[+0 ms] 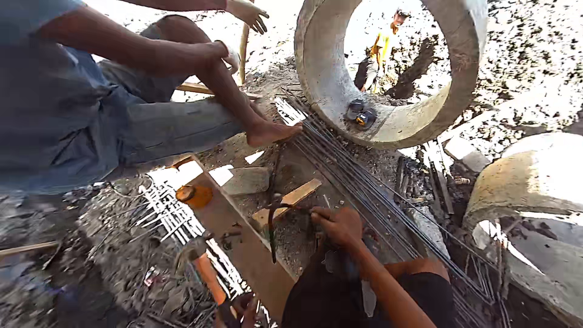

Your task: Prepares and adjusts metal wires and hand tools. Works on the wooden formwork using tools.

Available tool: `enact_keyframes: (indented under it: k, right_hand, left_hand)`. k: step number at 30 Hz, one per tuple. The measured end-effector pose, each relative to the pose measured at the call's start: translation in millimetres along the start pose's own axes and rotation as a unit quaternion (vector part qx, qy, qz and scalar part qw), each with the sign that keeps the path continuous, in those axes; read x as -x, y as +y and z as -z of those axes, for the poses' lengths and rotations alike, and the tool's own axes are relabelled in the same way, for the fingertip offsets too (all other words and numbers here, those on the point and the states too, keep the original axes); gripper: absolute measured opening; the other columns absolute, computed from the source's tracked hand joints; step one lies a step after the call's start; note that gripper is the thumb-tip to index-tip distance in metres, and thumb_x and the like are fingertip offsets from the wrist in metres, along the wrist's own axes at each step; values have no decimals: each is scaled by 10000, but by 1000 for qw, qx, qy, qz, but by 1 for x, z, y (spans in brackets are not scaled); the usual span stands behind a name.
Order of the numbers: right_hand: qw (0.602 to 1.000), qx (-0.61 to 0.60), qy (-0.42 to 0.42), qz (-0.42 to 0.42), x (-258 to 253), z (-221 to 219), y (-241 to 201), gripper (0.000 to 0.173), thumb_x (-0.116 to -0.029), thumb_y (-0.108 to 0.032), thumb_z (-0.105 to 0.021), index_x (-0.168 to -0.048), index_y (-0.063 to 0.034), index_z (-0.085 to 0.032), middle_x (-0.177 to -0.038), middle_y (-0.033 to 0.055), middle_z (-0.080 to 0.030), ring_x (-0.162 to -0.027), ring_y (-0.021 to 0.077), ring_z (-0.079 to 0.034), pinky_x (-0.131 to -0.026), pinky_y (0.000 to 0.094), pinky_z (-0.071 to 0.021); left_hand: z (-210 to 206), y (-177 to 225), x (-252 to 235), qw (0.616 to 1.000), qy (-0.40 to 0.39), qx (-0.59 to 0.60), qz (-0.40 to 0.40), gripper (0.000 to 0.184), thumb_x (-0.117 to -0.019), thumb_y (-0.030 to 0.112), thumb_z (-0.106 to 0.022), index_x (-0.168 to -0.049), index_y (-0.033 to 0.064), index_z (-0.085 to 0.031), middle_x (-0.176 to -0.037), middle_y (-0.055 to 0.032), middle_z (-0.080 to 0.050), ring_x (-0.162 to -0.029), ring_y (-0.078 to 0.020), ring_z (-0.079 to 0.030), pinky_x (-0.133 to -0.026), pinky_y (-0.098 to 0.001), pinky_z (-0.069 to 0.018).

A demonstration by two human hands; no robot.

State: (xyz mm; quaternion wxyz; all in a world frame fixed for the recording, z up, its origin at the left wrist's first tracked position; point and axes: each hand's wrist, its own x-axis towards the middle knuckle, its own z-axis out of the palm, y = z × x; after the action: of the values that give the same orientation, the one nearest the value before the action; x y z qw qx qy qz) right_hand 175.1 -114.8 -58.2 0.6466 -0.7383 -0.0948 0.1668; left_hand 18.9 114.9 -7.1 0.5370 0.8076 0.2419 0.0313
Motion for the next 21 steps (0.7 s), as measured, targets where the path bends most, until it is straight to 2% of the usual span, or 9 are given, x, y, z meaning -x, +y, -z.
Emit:
enact_keyframes:
  k: [3,5,7,9,12,16,19,20,21]
  right_hand:
    - [997,-59,54,23,13,-8,-1,289,-1024,-163,-433,-984,-1,-669,-721,-126,-525,-609,-87,-431,-603,134,-403]
    - [992,-105,59,43,20,-18,5,267,-1021,-164,-416,-936,-77,-654,-677,-181,-477,-571,-101,-403,-563,118,-380]
    - [987,-143,58,47,30,-24,13,282,-1035,-173,-402,-934,-106,-657,-668,-186,-480,-554,-97,-397,-542,115,-371]
    - [983,-170,58,41,39,-23,21,294,-1037,-203,-390,-926,-146,-656,-606,-204,-425,-500,-95,-349,-490,119,-322]
    - [986,-139,50,72,45,-6,31,290,-1051,-229,-425,-912,-146,-665,-619,-203,-435,-522,-106,-362,-509,105,-331]
    - [989,-85,61,103,38,19,43,263,-1027,-228,-495,-860,-145,-679,-660,-188,-520,-574,-113,-421,-561,106,-367]
    - [990,93,98,50,37,10,26,291,-1037,-261,-492,-1015,-80,-718,-773,-43,-616,-680,24,-562,-657,216,-494]
    - [982,165,90,-1,39,5,12,374,-1044,-288,-502,-1250,-36,-687,-1022,129,-681,-928,226,-650,-862,418,-535]
    - [976,198,87,-35,40,-3,1,494,-1044,-323,-521,-1423,-10,-573,-1264,249,-636,-1174,389,-613,-1032,586,-461]
  left_hand:
    - [-8,26,-7,996,-19,83,-12,535,-932,232,-653,-1241,-176,-496,-1156,-109,-675,-934,12,-607,-814,-194,-497]
    - [-19,44,-5,983,-58,172,11,639,-918,365,-699,-1247,-133,-470,-1157,-59,-703,-948,-39,-692,-802,-237,-587]
    - [-27,64,4,967,-99,229,55,343,-987,229,-643,-1150,-34,-496,-1039,-43,-755,-762,-97,-744,-619,-270,-629]
    - [-34,76,11,963,-109,230,91,45,-1017,43,-526,-987,39,-493,-753,9,-703,-466,-19,-576,-431,-176,-494]
    - [-35,80,19,958,-115,224,136,85,-1013,-16,-487,-973,57,-469,-594,46,-555,-386,13,-417,-376,-133,-372]
    - [-29,80,32,958,-108,234,128,128,-995,-41,-503,-953,68,-453,-584,57,-561,-389,19,-435,-372,-131,-375]
    - [-33,78,38,964,-82,228,104,110,-995,-36,-515,-982,56,-457,-633,42,-624,-394,28,-447,-375,-126,-373]
    - [-36,76,39,966,-70,230,98,108,-993,-40,-516,-987,48,-454,-646,33,-639,-395,28,-449,-377,-127,-374]
    - [-40,74,39,968,-56,228,93,100,-992,-37,-518,-998,40,-454,-657,29,-644,-398,28,-448,-381,-128,-375]
